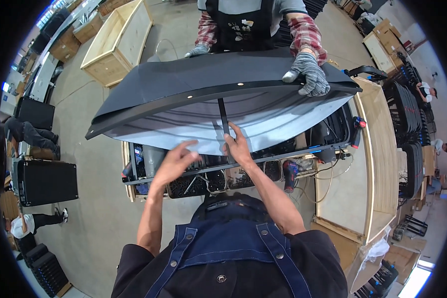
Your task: Assembling the base components and side panels of a treadmill using power tools in a manufacturing facility.
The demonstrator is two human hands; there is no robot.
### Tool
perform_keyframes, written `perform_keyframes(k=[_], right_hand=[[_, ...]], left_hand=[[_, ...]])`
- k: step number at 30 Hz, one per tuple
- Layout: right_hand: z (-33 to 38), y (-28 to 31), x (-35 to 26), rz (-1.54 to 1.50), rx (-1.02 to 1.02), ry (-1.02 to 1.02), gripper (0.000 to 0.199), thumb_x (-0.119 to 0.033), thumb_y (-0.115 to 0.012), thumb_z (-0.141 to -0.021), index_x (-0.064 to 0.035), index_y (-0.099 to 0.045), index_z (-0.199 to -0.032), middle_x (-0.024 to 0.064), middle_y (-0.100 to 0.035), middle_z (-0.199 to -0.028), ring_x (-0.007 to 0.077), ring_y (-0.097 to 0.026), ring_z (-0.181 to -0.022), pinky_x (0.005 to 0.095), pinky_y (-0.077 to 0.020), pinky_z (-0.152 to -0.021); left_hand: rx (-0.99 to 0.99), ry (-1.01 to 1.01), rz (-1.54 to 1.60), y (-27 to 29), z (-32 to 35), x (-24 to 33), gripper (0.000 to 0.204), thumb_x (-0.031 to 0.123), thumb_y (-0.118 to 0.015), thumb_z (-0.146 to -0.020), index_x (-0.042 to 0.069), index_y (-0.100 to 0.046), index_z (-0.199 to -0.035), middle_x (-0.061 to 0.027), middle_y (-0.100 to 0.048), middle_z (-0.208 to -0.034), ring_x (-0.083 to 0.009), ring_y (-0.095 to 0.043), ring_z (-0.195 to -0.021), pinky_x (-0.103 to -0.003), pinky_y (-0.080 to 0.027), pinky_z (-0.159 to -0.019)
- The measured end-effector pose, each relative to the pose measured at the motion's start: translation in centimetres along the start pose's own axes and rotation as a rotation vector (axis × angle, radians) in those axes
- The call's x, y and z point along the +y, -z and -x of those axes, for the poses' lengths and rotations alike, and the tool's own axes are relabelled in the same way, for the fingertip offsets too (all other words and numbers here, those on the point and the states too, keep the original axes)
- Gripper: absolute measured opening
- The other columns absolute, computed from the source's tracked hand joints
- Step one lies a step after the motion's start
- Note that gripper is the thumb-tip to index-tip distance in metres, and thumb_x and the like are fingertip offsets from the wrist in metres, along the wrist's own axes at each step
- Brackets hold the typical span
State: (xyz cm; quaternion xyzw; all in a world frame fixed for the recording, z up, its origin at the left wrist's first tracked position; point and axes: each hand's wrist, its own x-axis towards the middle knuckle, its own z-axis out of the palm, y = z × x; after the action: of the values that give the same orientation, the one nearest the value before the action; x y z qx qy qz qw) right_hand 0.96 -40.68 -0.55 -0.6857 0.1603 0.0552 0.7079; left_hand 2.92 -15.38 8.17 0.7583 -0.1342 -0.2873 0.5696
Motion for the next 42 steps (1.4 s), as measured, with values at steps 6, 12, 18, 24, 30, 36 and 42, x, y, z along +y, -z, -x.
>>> perform_keyframes(k=[6,12,18,24,30,36,42], right_hand=[[0.2,-0.7,0.4,-0.049,-0.001,-0.07,0.054,-0.018,-0.057,-0.103,-0.0131,-0.037,-0.153,0.0043,-0.061,-0.071,0.0129,-0.059,-0.06,0.0292,-0.051,-0.055],[0.3,0.1,0.5,-0.171,0.031,-0.038,0.057,-0.018,-0.061,-0.101,-0.0131,-0.039,-0.154,0.0037,-0.062,-0.066,0.0111,-0.057,-0.054,0.0271,-0.0497,-0.052],[0.4,6.1,-2.5,0.097,-0.103,-0.058,0.073,-0.039,-0.071,-0.093,-0.0077,-0.039,-0.152,0.0126,-0.069,-0.1,0.0177,-0.068,-0.084,0.0323,-0.0581,-0.068],[3.5,23.3,-10.5,-0.472,0.29,0.173,0.073,-0.039,-0.074,-0.091,-0.0056,-0.034,-0.142,0.0149,-0.06,-0.115,0.0316,-0.066,-0.111,0.0433,-0.0576,-0.083],[2.2,35.6,-8.8,-0.66,0.408,0.041,0.059,-0.056,-0.06,-0.097,-0.0045,-0.06,-0.125,0.0086,-0.065,-0.113,0.019,-0.063,-0.106,0.0384,-0.0531,-0.085],[2.6,39.3,-3.5,-0.191,0.584,-0.155,0.031,-0.03,-0.073,-0.093,-0.0003,-0.07,-0.102,0.0002,-0.065,-0.074,0.0078,-0.051,-0.048,0.0211,-0.0388,-0.039],[3.1,40.8,-2.8,0.164,0.608,-0.119,0.031,-0.03,-0.075,-0.09,-0.0006,-0.072,-0.098,0.0,-0.064,-0.071,0.0074,-0.052,-0.051,0.0202,-0.0348,-0.04]], left_hand=[[0.533,-0.387,0.605,2.0,-0.1,6.5,0.068,0.053,-0.054,-0.101,-0.001,-0.044,-0.141,-0.0246,-0.065,-0.119,-0.0315,-0.068,-0.104,-0.039,-0.056,-0.084],[0.657,-0.282,0.733,1.8,-2.1,11.7,0.062,0.051,-0.056,-0.099,-0.007,-0.056,-0.122,-0.0212,-0.067,-0.108,-0.031,-0.069,-0.097,-0.039,-0.057,-0.079],[0.775,-0.229,0.749,1.5,-2.2,11.6,0.041,0.033,-0.059,-0.099,-0.007,-0.064,-0.108,-0.0169,-0.069,-0.099,-0.0231,-0.07,-0.083,-0.036,-0.059,-0.078],[0.812,-0.205,0.874,-1.6,1.1,5.7,0.024,0.023,-0.061,-0.097,0.0,-0.067,-0.096,-0.0094,-0.069,-0.083,-0.0171,-0.065,-0.071,-0.033,-0.059,-0.07],[0.935,-0.048,1.087,-6.6,2.2,-0.3,0.018,0.022,-0.06,-0.097,0.004,-0.062,-0.1,-0.0082,-0.066,-0.094,-0.0199,-0.064,-0.083,-0.034,-0.055,-0.072],[1.027,0.048,1.039,-8.8,3.1,-6.7,0.031,0.029,-0.058,-0.103,0.002,-0.056,-0.117,-0.012,-0.066,-0.103,-0.0239,-0.068,-0.088,-0.036,-0.058,-0.075],[1.002,0.125,0.921,-8.3,3.9,-8.9,0.034,0.032,-0.061,-0.102,0.001,-0.058,-0.115,-0.0103,-0.067,-0.099,-0.0213,-0.069,-0.087,-0.036,-0.059,-0.08]])
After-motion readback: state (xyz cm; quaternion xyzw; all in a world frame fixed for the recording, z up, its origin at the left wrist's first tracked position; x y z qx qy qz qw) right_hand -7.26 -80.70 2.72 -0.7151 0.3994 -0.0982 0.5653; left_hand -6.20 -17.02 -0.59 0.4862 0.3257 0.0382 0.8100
